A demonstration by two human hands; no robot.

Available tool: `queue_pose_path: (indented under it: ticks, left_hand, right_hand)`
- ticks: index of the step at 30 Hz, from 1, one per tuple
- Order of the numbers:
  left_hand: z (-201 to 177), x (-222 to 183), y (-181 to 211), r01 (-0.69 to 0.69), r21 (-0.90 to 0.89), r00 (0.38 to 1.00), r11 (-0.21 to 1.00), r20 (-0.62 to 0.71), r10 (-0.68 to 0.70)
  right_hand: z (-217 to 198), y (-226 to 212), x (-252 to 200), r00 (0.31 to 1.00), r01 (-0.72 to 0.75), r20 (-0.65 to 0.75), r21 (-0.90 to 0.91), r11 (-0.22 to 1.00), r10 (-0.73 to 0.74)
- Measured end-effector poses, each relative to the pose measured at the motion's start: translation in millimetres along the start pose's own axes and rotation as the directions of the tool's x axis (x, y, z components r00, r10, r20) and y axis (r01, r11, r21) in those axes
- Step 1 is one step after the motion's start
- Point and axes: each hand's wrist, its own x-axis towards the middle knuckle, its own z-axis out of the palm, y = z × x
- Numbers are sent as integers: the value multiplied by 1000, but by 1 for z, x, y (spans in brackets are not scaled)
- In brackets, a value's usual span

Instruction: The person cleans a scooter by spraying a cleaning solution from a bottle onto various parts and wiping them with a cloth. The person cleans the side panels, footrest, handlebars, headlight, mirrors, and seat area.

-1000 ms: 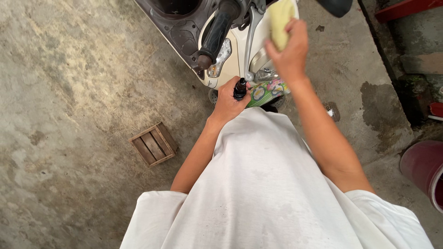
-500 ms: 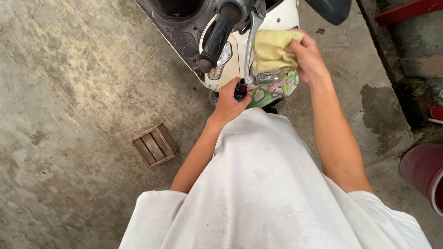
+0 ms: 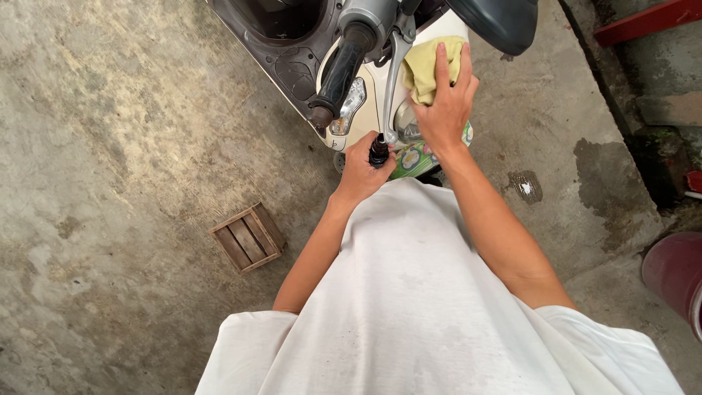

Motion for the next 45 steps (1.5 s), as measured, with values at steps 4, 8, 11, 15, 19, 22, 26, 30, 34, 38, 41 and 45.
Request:
queue_pose_path:
  ticks: [4,8,11,15,19,22,26,30,34,38,41,45]
  left_hand:
    - [2,1,-1,65,-38,997,997,43,-64]
    - [5,6,1,27,-52,999,998,49,-24]
    - [6,9,3,33,-83,997,996,73,-27]
    - [7,12,4,-5,-91,996,996,84,12]
    - [7,13,2,-10,-85,997,996,74,17]
    - [10,13,-1,98,-98,993,990,83,-90]
    - [15,17,-3,13,-111,996,994,84,-4]
    - [12,19,2,22,-75,994,997,106,-14]
    - [11,23,7,-3,-85,992,996,128,14]
    - [11,18,7,-3,-43,996,999,89,7]
    - [11,12,5,-27,-20,998,999,55,28]
    - [13,4,4,6,-10,999,1000,43,-6]
  right_hand:
    - [-13,18,-19,984,85,163,-55,995,-75]
    - [-47,23,-22,916,259,314,14,966,-250]
    - [-62,35,3,959,226,141,132,965,-244]
    - [-38,52,53,964,-265,83,359,895,253]
    - [10,27,44,998,-68,10,-139,988,70]
    - [-6,5,7,991,90,110,-134,987,-76]
    - [-30,2,-16,931,320,196,-38,947,-307]
    - [-40,23,1,952,278,139,-36,960,-271]
    - [-34,37,14,952,294,103,-51,955,-287]
    - [-7,64,27,990,4,141,-95,995,10]
    - [12,87,48,921,-388,122,216,896,369]
    - [10,105,70,886,-424,249,88,902,392]
